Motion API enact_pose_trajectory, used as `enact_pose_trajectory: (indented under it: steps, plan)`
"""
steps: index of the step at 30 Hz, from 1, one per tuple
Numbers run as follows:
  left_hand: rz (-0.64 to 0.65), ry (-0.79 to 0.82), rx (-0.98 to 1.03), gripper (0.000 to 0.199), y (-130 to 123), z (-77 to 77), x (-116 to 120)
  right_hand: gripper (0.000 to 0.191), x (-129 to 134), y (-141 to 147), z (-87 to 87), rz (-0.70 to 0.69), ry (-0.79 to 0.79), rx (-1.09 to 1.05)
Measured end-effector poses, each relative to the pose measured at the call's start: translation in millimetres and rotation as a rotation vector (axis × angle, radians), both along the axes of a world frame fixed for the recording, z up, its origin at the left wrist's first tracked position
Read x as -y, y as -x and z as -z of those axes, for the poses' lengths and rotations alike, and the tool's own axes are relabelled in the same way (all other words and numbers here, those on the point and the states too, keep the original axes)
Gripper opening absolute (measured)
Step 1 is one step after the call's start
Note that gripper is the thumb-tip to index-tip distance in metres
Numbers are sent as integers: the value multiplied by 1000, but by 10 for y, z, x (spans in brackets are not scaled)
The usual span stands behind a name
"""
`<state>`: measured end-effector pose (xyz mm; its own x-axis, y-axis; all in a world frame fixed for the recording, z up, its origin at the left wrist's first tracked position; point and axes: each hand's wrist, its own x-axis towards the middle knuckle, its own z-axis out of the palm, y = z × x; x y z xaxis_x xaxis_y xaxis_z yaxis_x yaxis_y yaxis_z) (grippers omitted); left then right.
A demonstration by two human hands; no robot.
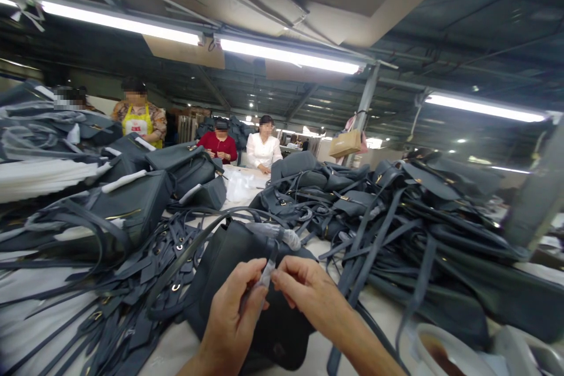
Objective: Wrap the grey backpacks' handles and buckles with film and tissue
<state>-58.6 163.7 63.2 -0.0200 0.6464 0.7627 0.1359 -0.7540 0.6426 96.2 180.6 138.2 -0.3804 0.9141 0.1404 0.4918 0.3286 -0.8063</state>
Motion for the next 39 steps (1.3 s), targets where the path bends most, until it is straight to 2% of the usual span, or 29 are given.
enact_pose_trajectory:
  steps: [4,7,9,12,15,17,21,25,29,31,35,39]
  plan:
    - [-36,-221,-117,47,44,-15,-8,41,-14,-13,18,0,-32,3]
    - [-45,-212,-114,38,42,-47,-11,42,-17,-19,27,3,-37,1]
    - [-18,-74,-32,28,19,-89,4,43,-6,-18,23,7,-5,-20]
    - [140,314,215,18,-24,-199,59,45,15,-9,28,24,153,-124]
    - [339,629,444,32,-49,-314,129,45,14,0,76,0,341,-274]
    - [399,685,513,39,-57,-349,156,45,-3,5,129,-31,409,-359]
    - [354,651,528,41,-60,-312,138,44,-41,38,202,-26,417,-446]
    - [303,626,505,36,-32,-283,96,50,-54,108,194,13,425,-501]
    - [285,597,450,27,-1,-291,108,61,-45,143,201,100,274,-563]
    - [284,589,421,21,-4,-278,121,56,-27,144,215,108,230,-596]
    - [246,581,456,21,-40,-241,119,38,22,156,203,90,317,-698]
    - [215,595,483,32,-51,-248,95,40,22,161,167,33,455,-829]
